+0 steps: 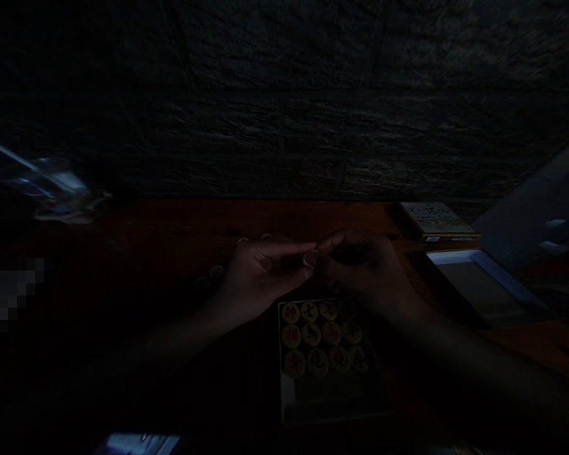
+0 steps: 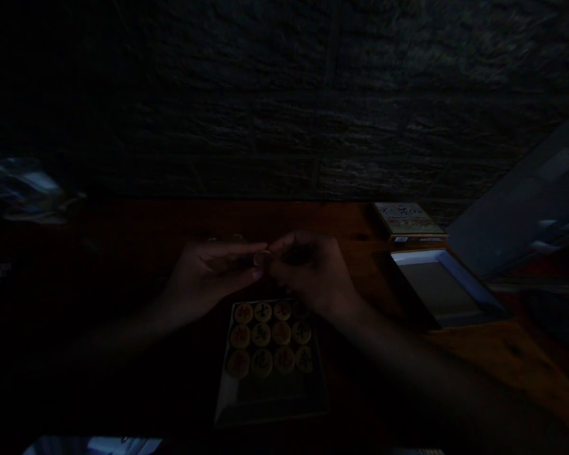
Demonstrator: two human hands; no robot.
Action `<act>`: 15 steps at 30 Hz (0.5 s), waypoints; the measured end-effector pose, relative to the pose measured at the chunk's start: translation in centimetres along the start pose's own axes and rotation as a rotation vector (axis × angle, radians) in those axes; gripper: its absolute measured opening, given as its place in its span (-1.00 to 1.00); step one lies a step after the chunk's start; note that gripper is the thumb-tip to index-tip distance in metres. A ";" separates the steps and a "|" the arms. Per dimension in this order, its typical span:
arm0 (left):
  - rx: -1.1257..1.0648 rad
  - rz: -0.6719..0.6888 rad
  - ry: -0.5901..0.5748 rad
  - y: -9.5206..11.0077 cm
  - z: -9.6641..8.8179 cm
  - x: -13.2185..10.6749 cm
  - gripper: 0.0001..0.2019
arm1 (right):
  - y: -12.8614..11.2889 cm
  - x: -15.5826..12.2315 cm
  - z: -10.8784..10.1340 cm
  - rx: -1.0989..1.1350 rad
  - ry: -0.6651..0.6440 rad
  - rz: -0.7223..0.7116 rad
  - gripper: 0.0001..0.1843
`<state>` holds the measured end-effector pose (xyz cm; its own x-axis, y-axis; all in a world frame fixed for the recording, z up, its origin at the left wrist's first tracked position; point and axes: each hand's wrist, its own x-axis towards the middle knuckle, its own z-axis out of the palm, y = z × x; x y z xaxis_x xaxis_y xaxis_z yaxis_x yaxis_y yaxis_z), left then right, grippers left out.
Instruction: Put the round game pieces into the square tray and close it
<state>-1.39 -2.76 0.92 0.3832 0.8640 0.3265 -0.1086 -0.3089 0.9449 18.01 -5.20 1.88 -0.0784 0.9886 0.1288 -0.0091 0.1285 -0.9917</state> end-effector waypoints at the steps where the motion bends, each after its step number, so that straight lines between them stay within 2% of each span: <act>1: 0.006 0.007 -0.007 0.1 0.0 0.0 -0.71 | 0.1 0.0 0.0 0.009 -0.006 0.004 -0.60; 7: 0.086 0.026 -0.005 0.2 -0.1 0.0 -0.76 | 0.0 0.0 -0.1 0.005 -0.014 0.036 -0.60; 15: 0.144 0.029 0.107 0.3 0.0 -0.1 -0.88 | 0.0 0.0 0.1 0.007 -0.063 0.041 -0.64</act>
<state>-1.49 -2.94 1.13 0.2815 0.8888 0.3616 0.0169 -0.3813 0.9243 17.95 -5.24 1.90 -0.1415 0.9861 0.0877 -0.0114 0.0869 -0.9961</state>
